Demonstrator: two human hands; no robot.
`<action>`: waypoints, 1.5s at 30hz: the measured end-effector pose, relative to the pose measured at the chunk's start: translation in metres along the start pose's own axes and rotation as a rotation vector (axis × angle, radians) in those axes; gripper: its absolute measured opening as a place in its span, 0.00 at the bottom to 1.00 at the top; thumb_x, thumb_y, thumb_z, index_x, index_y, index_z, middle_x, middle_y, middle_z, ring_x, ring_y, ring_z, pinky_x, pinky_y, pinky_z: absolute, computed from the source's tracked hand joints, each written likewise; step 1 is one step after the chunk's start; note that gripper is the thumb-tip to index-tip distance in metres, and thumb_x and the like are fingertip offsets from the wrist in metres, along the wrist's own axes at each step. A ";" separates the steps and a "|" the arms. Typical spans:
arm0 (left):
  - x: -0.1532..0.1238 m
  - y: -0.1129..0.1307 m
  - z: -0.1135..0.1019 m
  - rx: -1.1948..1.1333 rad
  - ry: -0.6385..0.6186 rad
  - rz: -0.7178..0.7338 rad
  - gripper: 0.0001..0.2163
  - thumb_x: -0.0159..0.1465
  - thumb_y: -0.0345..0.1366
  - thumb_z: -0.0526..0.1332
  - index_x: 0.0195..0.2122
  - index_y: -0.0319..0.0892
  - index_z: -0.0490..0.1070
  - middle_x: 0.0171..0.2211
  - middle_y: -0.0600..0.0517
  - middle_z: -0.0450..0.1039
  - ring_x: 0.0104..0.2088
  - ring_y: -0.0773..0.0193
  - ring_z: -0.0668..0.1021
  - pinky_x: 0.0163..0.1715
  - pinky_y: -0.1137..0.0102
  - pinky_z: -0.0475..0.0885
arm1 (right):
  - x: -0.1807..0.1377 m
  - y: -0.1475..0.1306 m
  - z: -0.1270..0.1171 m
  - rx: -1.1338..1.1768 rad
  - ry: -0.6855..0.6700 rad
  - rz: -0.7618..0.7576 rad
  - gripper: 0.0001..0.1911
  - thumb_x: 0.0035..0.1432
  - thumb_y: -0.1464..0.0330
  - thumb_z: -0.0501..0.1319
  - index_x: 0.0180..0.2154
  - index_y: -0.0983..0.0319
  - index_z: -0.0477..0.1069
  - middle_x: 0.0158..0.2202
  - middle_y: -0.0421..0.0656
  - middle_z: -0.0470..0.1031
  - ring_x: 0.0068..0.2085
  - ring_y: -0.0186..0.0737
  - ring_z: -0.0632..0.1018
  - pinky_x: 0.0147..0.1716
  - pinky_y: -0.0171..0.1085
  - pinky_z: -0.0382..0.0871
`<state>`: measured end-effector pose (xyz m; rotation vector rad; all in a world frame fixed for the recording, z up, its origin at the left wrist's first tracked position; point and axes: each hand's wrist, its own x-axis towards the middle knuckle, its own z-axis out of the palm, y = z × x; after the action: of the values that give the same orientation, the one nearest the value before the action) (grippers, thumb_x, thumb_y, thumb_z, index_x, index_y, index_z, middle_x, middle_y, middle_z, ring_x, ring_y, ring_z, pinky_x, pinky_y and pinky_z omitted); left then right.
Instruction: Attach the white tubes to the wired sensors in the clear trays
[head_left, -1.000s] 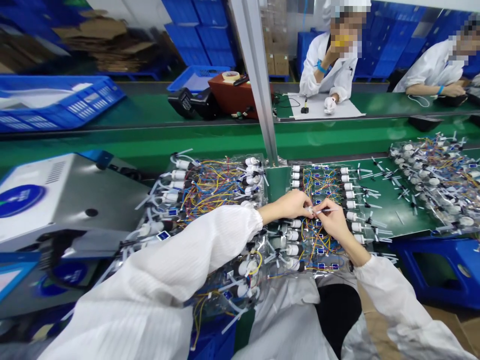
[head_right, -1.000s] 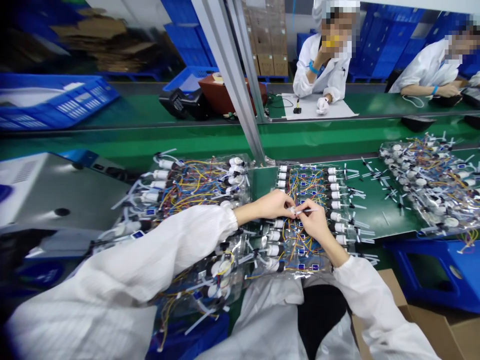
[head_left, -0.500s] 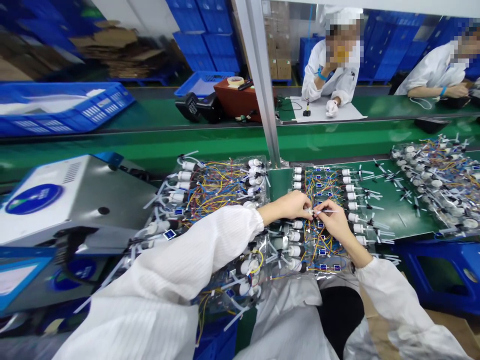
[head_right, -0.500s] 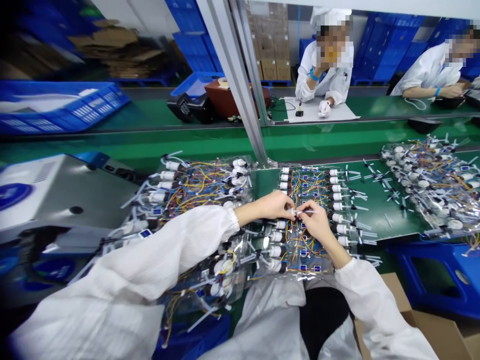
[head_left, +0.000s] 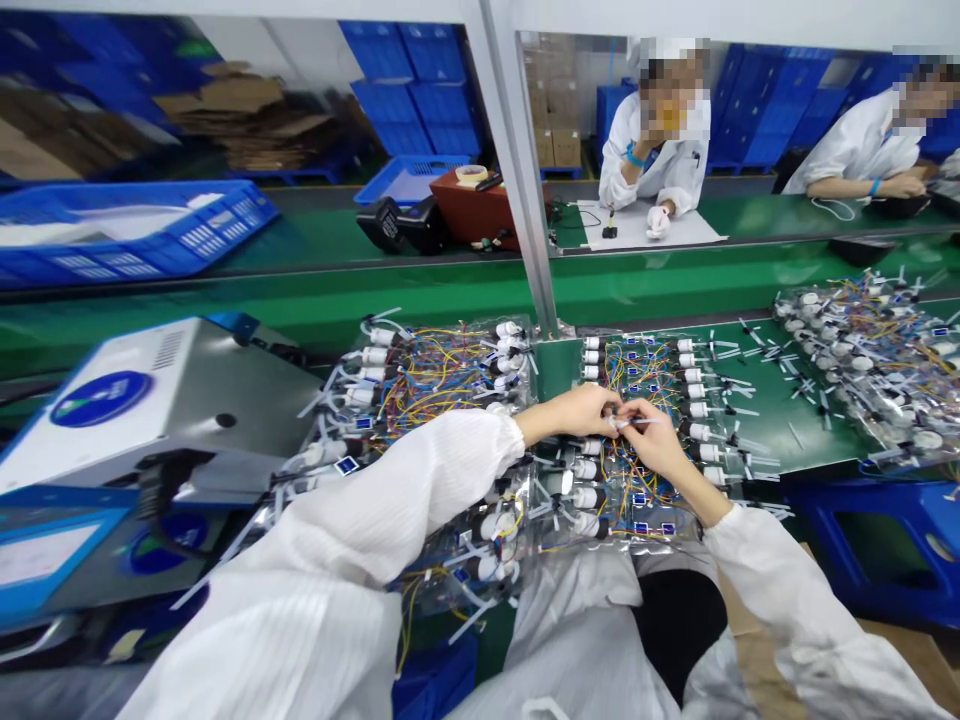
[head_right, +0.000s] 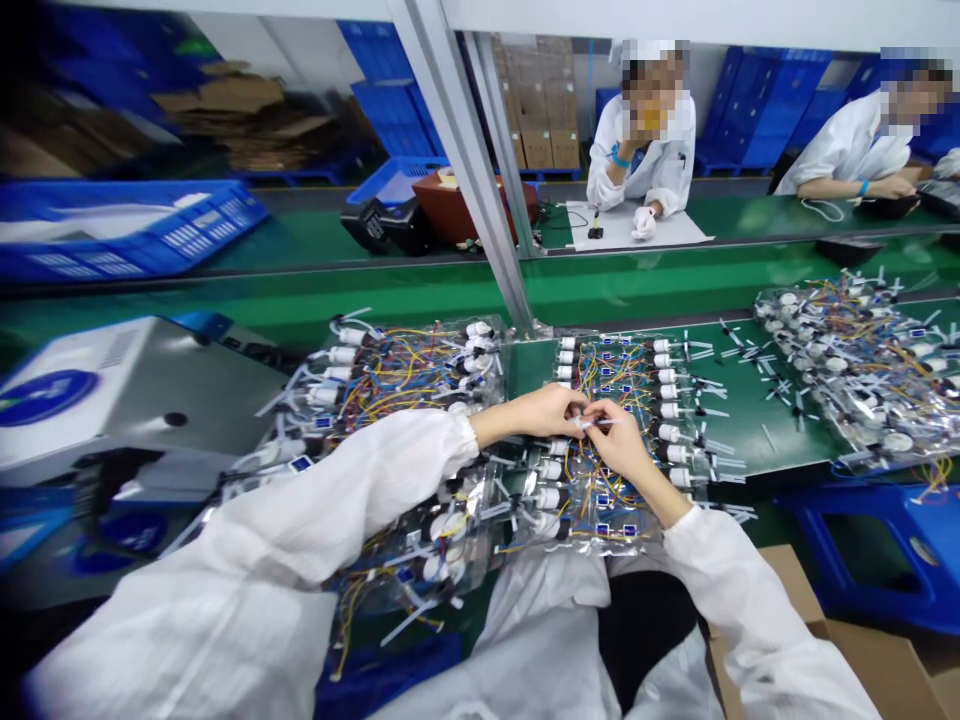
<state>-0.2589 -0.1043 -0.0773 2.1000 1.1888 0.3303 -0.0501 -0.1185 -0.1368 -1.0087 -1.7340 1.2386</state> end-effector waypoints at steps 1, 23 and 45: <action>0.000 0.000 -0.001 -0.027 0.010 -0.034 0.13 0.58 0.40 0.73 0.42 0.41 0.82 0.32 0.53 0.81 0.30 0.65 0.76 0.31 0.73 0.63 | 0.000 0.000 0.001 0.048 -0.009 -0.005 0.13 0.57 0.67 0.66 0.45 0.57 0.73 0.42 0.44 0.80 0.41 0.43 0.81 0.45 0.43 0.77; -0.033 0.112 -0.110 0.455 0.216 -0.183 0.18 0.74 0.34 0.49 0.40 0.36 0.79 0.39 0.42 0.82 0.39 0.58 0.81 0.44 0.67 0.73 | 0.021 -0.025 0.023 -0.713 -0.325 -0.419 0.15 0.61 0.79 0.64 0.49 0.61 0.76 0.48 0.47 0.81 0.49 0.42 0.81 0.51 0.37 0.71; 0.003 0.008 -0.003 0.598 -0.027 -0.509 0.21 0.68 0.49 0.61 0.46 0.34 0.83 0.45 0.29 0.81 0.47 0.40 0.85 0.47 0.55 0.80 | -0.010 -0.053 -0.210 -0.769 0.458 -0.014 0.14 0.70 0.64 0.57 0.42 0.63 0.79 0.37 0.48 0.83 0.38 0.40 0.81 0.43 0.38 0.72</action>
<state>-0.2540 -0.1030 -0.0701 2.1499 1.9162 -0.3272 0.1347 -0.0638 -0.0377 -1.5572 -1.8411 0.2455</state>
